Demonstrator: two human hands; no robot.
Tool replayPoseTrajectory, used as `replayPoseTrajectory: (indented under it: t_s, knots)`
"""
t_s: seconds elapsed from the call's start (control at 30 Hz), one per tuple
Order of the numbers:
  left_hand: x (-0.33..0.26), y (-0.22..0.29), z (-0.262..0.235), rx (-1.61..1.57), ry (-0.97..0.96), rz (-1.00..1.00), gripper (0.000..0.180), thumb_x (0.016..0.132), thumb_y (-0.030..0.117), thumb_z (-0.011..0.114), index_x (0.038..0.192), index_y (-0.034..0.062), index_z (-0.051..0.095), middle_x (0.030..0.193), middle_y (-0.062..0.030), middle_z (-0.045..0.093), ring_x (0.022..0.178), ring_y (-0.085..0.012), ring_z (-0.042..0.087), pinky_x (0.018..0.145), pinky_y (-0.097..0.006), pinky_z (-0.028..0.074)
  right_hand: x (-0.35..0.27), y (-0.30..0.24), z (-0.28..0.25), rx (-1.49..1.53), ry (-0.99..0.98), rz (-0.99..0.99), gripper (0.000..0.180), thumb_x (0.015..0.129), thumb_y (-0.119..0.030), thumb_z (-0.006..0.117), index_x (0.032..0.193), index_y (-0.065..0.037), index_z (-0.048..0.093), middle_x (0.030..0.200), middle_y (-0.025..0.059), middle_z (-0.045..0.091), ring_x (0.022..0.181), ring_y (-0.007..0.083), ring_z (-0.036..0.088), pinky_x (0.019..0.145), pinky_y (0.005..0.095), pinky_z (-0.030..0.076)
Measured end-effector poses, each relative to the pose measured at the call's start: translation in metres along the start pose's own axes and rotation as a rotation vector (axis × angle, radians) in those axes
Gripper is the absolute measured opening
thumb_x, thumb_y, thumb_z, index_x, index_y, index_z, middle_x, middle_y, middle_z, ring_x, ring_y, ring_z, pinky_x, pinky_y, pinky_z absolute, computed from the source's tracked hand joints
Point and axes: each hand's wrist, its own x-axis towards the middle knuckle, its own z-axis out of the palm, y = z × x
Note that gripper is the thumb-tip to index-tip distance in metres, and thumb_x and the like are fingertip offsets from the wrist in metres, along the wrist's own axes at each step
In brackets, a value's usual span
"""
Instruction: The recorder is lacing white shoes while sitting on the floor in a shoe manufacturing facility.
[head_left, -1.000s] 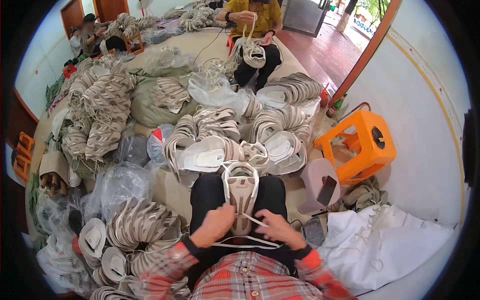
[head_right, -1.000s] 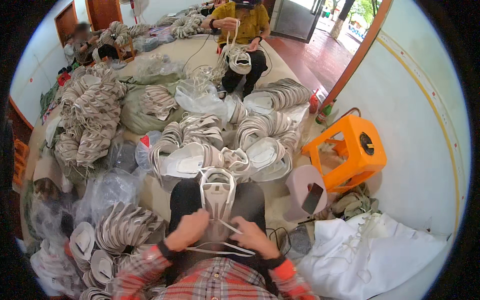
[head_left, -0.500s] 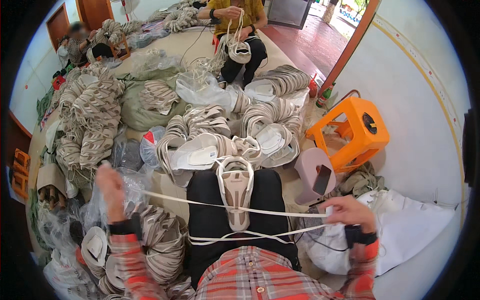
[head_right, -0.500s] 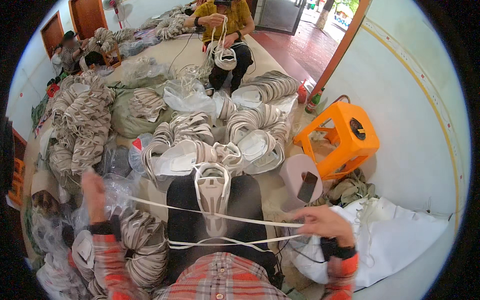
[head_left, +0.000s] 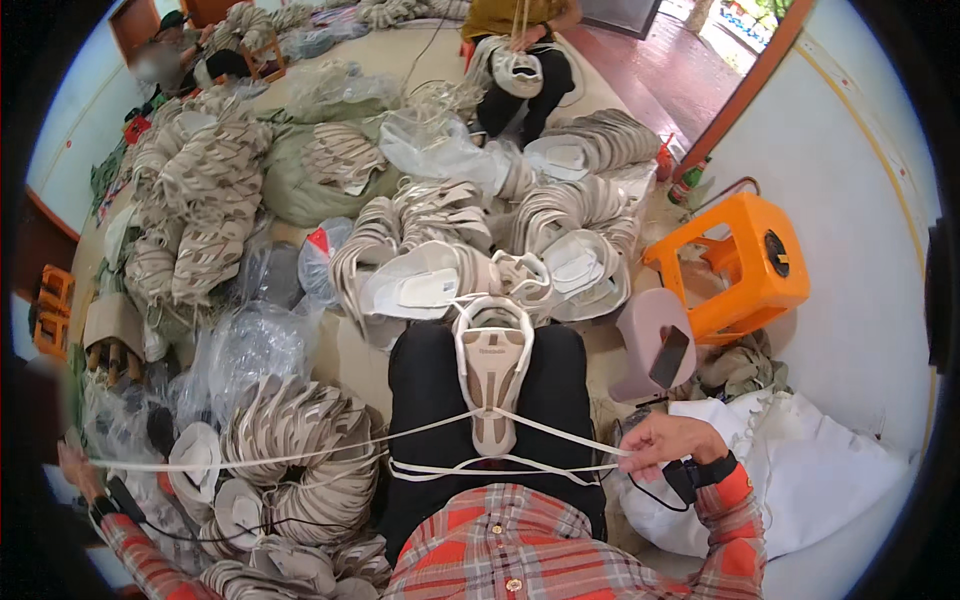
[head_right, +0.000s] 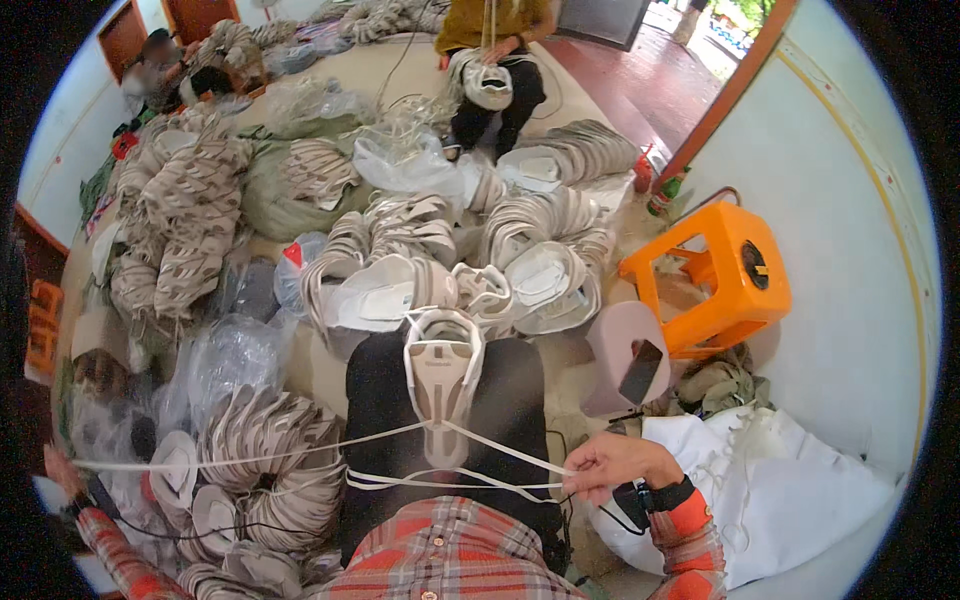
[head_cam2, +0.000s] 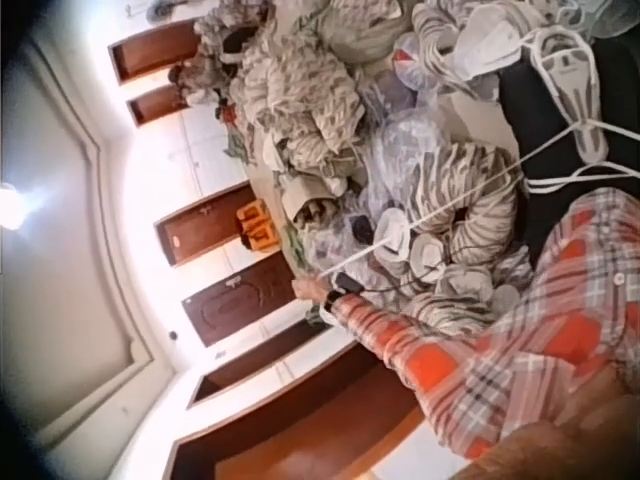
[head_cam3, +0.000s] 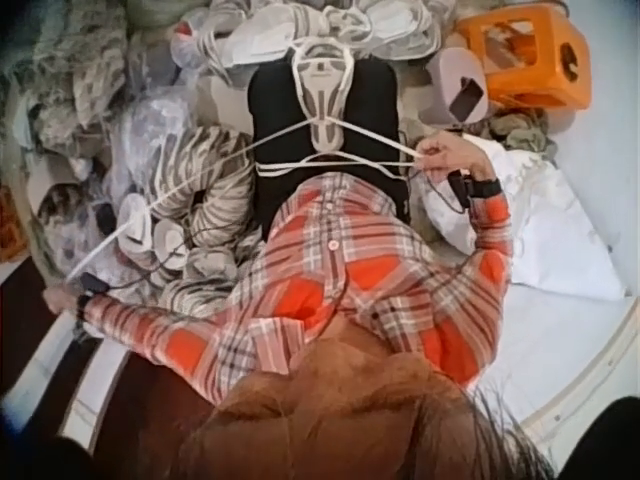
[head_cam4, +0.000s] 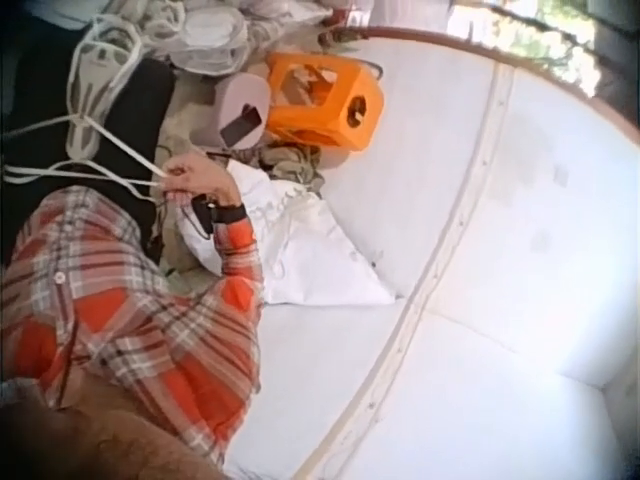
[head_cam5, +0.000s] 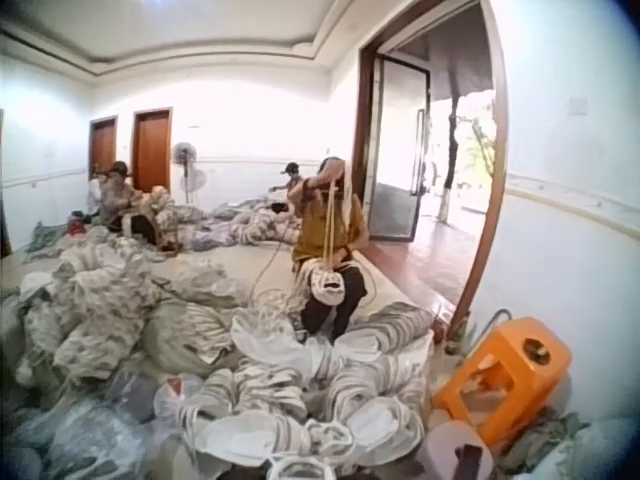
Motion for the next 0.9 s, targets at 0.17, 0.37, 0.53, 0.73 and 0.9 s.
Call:
replayPoseTrajectory:
  t_s: [0.17,0.37,0.53,0.73,0.9]
  knots:
    - [0.088,0.06,-0.016,0.118,0.168,0.238,0.073,0.079,0.071,0.028,0.105,0.0129,0.064,0.099,-0.0178,0.062,0.067,-0.0279,0.06,0.055,-0.04,0.047,0.032,-0.007,0.075,0.946,-0.279,-1.185,0.028,0.089,-0.022,0.053,0.11,-0.003,0.054,0.075,0.0118,0.062,0.083,0.0301,0.061,0.103,0.0563,0.024]
    - [0.106,0.049,-0.063,-0.719,-0.472,-0.205,0.046,0.079,0.043,0.037,0.086,0.0049,0.061,0.086,-0.0178,0.062,0.062,-0.0272,0.057,0.055,-0.039,0.046,-0.082,-0.015,0.016,0.055,0.155,-0.256,0.037,0.079,0.001,0.053,0.116,-0.001,0.055,0.07,0.0106,0.061,0.055,0.0137,0.056,0.053,0.0256,0.044]
    - [0.122,0.102,-0.123,-1.538,-1.077,-0.648,0.021,0.081,0.01,0.048,0.068,-0.0049,0.057,0.072,-0.0166,0.061,0.058,-0.0254,0.052,0.057,-0.038,0.045,-0.16,0.112,-0.111,-0.391,0.789,0.067,0.013,0.069,-0.014,0.069,0.066,-0.002,0.065,0.05,-0.001,0.051,0.043,0.0082,0.044,0.042,0.0244,0.035]
    - [0.036,0.108,-0.242,-0.601,-0.873,-0.001,0.011,0.081,0.01,0.049,0.08,0.0002,0.054,0.077,-0.01,0.057,0.066,-0.0188,0.05,0.059,-0.033,0.042,-0.271,0.218,-0.126,0.105,1.222,0.132,0.015,0.071,-0.016,0.064,0.071,-0.001,0.061,0.048,-0.0003,0.048,0.033,0.0081,0.038,0.03,0.0225,0.027]
    - [0.023,0.123,-0.184,0.207,-0.616,0.474,0.009,0.082,0.01,0.05,0.089,0.0045,0.052,0.081,-0.0045,0.053,0.073,-0.0134,0.048,0.061,-0.028,0.04,-0.256,0.295,-0.137,0.362,1.353,-0.127,0.021,0.079,-0.026,0.063,0.088,-0.009,0.055,0.051,-0.0057,0.042,0.036,0.0023,0.034,0.03,0.0191,0.026]
